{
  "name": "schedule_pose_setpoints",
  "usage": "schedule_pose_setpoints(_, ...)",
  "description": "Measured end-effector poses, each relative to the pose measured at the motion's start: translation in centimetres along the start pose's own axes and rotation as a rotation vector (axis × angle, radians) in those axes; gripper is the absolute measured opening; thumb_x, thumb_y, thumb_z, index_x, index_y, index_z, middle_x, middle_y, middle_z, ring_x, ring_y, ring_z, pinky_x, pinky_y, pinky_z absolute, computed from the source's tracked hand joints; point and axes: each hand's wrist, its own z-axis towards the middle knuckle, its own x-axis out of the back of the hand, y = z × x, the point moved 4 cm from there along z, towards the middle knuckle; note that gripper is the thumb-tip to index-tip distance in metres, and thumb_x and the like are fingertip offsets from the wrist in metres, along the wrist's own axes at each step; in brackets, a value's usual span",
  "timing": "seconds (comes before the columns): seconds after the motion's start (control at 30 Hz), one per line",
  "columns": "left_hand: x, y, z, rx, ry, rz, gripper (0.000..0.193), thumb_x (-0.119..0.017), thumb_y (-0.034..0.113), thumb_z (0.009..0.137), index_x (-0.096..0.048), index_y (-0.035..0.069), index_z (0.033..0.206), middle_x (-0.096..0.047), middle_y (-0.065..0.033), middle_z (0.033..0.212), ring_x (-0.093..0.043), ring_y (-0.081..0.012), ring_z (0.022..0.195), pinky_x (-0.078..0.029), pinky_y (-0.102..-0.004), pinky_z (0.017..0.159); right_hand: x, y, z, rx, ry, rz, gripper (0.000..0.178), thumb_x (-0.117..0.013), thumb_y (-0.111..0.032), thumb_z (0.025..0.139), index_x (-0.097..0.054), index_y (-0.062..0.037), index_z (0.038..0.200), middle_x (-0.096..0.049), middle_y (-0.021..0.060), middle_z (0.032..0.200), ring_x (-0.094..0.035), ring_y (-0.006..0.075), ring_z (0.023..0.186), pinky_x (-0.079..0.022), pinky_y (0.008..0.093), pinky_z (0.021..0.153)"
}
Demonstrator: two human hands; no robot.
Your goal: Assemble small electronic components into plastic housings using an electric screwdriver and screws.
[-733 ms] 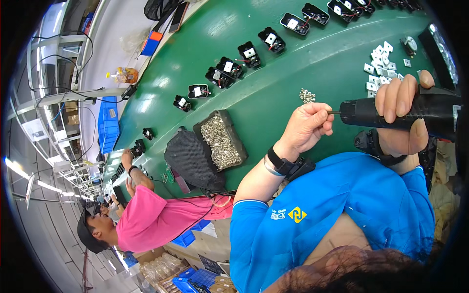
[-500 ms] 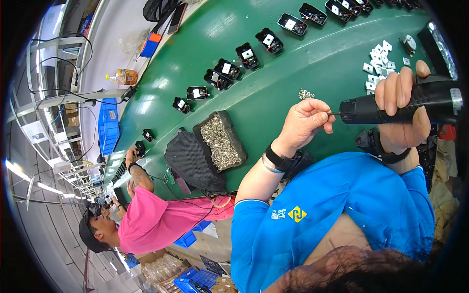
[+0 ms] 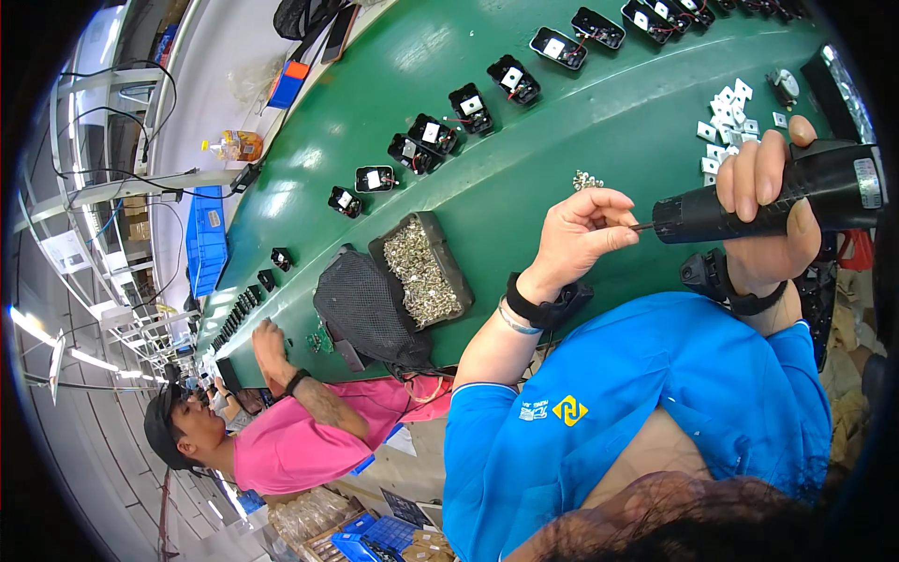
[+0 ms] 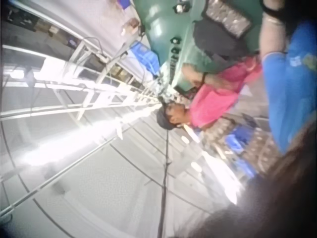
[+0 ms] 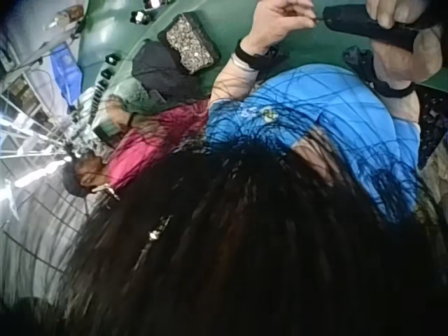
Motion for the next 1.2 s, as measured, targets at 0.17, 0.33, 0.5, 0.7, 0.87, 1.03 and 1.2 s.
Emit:
schedule_pose_setpoints(0.17,-0.1,0.9,-0.5,-0.119,-0.014,0.261,0.029,-0.064,-0.004,0.067,-0.053,0.000,0.094,-0.059,-0.0073,0.082,-0.058,-0.0123,0.073,-0.048,-0.0236,0.067,-0.4,0.0,0.1,-0.011,-0.022,0.013,0.049,-0.050,-0.026,0.077,-0.029,-0.0087,0.118,-0.044,0.0013,0.072,-0.045,0.0115,0.058,-0.035,0.0252,0.055)
schedule_pose_setpoints(0.33,-0.2,2.8,-0.4,-0.092,-0.101,0.431,0.035,-0.067,0.000,0.065,-0.053,-0.001,0.096,-0.057,-0.0090,0.091,-0.056,-0.0159,0.083,-0.045,-0.0267,0.074,-0.5,0.0,-0.2,-0.010,0.008,-0.028,0.049,-0.049,-0.026,0.078,-0.029,-0.0087,0.119,-0.043,0.0012,0.072,-0.043,0.0111,0.058,-0.034,0.0245,0.055)
schedule_pose_setpoints(0.5,8.6,9.6,2.7,-0.441,0.342,1.677,0.060,-0.073,0.012,0.054,-0.045,0.002,0.106,-0.050,-0.0133,0.102,-0.043,-0.0301,0.102,-0.033,-0.0385,0.089,0.3,-1.1,-0.1,0.017,0.024,-0.028,0.049,-0.049,-0.024,0.077,-0.029,-0.0062,0.119,-0.041,0.0017,0.073,-0.042,0.0110,0.060,-0.033,0.0250,0.057)
schedule_pose_setpoints(0.7,15.1,9.2,6.2,-0.259,0.292,1.849,0.071,-0.074,0.012,0.050,-0.040,0.001,0.111,-0.043,-0.0149,0.113,-0.038,-0.0300,0.107,-0.029,-0.0399,0.092,-0.6,-1.0,-0.3,0.015,0.012,0.001,0.048,-0.048,-0.022,0.077,-0.030,-0.0061,0.118,-0.041,0.0018,0.073,-0.041,0.0106,0.059,-0.033,0.0242,0.056)
schedule_pose_setpoints(0.87,13.3,10.0,5.4,-0.140,0.398,1.667,0.068,-0.071,0.012,0.054,-0.038,-0.001,0.112,-0.039,-0.0184,0.112,-0.044,-0.0326,0.098,-0.039,-0.0384,0.084,0.6,-2.1,-0.4,0.038,0.026,-0.031,0.049,-0.049,-0.023,0.077,-0.030,-0.0061,0.118,-0.041,0.0019,0.073,-0.041,0.0105,0.058,-0.033,0.0239,0.055)
schedule_pose_setpoints(1.03,6.2,8.9,1.3,-0.500,0.278,1.515,0.079,-0.073,0.015,0.054,-0.031,-0.003,0.118,-0.040,-0.0182,0.110,-0.045,-0.0298,0.098,-0.036,-0.0338,0.086,1.1,-3.2,-0.2,0.073,0.010,-0.022,0.052,-0.052,-0.024,0.074,-0.028,-0.0031,0.116,-0.042,0.0017,0.073,-0.043,0.0100,0.060,-0.035,0.0240,0.056)
schedule_pose_setpoints(1.2,1.0,4.4,-2.0,-0.423,0.158,1.116,0.087,-0.076,0.014,0.052,-0.027,-0.001,0.122,-0.040,-0.0137,0.109,-0.044,-0.0239,0.100,-0.037,-0.0326,0.085,0.5,-2.8,0.2,0.097,-0.077,0.006,0.056,-0.054,-0.025,0.073,-0.027,-0.0009,0.116,-0.044,0.0024,0.075,-0.044,0.0100,0.061,-0.036,0.0241,0.057)
